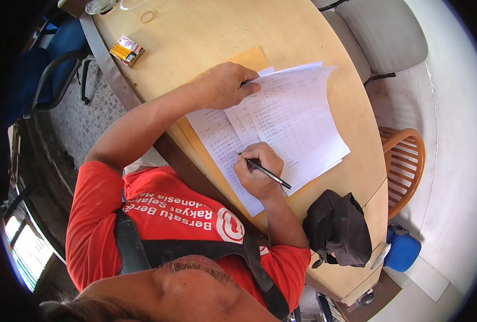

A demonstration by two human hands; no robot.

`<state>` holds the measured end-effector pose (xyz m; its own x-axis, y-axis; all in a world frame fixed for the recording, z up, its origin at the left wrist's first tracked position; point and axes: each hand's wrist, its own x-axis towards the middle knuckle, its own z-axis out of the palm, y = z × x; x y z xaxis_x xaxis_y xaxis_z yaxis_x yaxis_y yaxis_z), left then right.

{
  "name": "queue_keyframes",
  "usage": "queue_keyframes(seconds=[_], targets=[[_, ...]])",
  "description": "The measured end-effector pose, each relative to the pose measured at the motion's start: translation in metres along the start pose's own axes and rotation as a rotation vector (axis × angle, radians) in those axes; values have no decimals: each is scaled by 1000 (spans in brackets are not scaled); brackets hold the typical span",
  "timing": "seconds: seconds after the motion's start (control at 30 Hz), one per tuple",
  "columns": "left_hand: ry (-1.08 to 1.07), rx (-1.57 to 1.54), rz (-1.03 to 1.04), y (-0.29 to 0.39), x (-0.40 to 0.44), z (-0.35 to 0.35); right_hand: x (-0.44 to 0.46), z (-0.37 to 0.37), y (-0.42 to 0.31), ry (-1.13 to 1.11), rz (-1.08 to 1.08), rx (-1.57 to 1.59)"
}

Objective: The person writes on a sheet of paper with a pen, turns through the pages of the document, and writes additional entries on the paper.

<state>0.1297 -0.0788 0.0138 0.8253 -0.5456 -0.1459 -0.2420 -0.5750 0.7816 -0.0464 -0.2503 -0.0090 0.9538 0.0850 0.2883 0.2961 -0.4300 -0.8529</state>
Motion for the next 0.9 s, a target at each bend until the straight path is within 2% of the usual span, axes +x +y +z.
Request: queue_keyframes(seconds=[0.2, 0.3, 0.4, 0.6, 0.9], targets=[[5, -13, 1, -1, 0, 0, -5, 0, 6, 95, 115, 154], [-23, -33, -17, 4, -1, -4, -4, 0, 0, 58, 156, 174], [-45, -33, -48, 8, -2, -6, -1, -1, -3, -26, 120, 116], [7, -42, -17, 1, 1, 0, 1, 1, 2, -3, 64, 38], [-29, -29, -27, 3, 1, -3, 0, 1, 2, -14, 103, 44]])
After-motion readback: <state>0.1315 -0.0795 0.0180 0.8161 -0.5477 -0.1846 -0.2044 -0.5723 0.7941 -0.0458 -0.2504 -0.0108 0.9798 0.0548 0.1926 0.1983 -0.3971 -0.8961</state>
